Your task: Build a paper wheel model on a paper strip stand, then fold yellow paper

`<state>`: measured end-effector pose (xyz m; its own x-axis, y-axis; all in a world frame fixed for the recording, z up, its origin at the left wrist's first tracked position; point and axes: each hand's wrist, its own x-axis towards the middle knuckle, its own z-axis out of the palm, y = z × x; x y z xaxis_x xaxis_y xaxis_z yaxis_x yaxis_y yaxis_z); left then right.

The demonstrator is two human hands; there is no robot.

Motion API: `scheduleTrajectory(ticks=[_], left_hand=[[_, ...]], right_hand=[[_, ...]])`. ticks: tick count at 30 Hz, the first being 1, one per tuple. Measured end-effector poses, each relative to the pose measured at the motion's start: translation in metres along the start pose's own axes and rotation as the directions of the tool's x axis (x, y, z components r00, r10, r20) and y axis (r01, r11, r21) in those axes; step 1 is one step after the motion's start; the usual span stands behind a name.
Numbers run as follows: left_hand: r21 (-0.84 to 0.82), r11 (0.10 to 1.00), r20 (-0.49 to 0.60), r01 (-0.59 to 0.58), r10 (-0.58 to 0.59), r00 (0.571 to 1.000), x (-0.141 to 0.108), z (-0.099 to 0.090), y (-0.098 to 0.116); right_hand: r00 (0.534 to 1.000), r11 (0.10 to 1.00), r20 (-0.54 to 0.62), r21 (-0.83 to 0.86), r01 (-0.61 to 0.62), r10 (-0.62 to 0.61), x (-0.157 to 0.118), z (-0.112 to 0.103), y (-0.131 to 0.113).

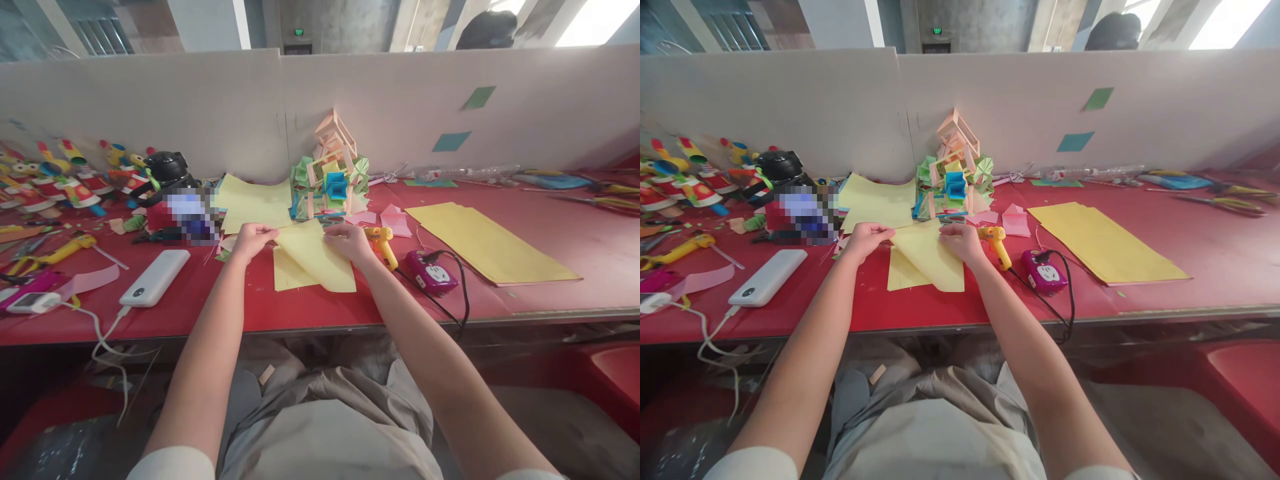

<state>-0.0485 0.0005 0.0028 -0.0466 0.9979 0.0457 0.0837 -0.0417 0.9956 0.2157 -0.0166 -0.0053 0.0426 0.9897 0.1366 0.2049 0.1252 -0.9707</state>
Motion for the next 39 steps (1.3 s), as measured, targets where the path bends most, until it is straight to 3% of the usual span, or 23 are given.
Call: scheduleTrajectory(ticks=[8, 11, 16, 21, 27, 32, 35, 39], left_hand=[[-0.084, 0.992, 0.104, 0.092, -0.083, 0.991, -0.004, 0.006, 0.004], [-0.099, 0.989, 0.096, 0.107, -0.098, 0.991, -0.003, 0.007, 0.004], [-0.112, 0.994, 0.046, 0.016, -0.011, 0.999, -0.001, 0.003, 0.002], [-0.084, 0.993, 0.043, -0.086, 0.090, 0.995, -0.002, 0.001, 0.002], [-0.090, 0.993, 0.052, -0.075, 0.080, 0.995, -0.002, 0.001, 0.002], [-0.221, 0.975, 0.001, 0.012, -0.012, 1.000, -0.001, 0.008, 0.006], [-0.370, 0.920, 0.068, 0.130, -0.113, 0.991, -0.002, 0.018, 0.009], [-0.412, 0.884, 0.163, 0.221, -0.168, 0.972, -0.009, 0.036, 0.010]], right_hand=[[0.998, 0.997, 0.025, -0.052, 0.054, -0.052, 0.002, 0.003, 0.004], [0.998, 0.996, 0.025, -0.068, 0.057, -0.055, 0.002, 0.003, 0.006], [0.998, 0.995, 0.009, -0.072, 0.068, -0.067, 0.003, 0.003, 0.007], [0.998, 0.998, 0.030, 0.031, 0.051, -0.051, 0.001, 0.003, 0.005], [0.998, 0.988, 0.065, 0.157, -0.004, -0.007, -0.001, 0.002, 0.001], [0.998, 0.991, 0.026, 0.127, 0.045, -0.049, -0.001, 0.002, 0.000], [0.993, 0.987, -0.018, 0.110, 0.115, -0.114, -0.001, 0.003, -0.001], [0.979, 0.979, -0.073, 0.067, 0.195, -0.190, -0.003, 0.004, -0.004]])
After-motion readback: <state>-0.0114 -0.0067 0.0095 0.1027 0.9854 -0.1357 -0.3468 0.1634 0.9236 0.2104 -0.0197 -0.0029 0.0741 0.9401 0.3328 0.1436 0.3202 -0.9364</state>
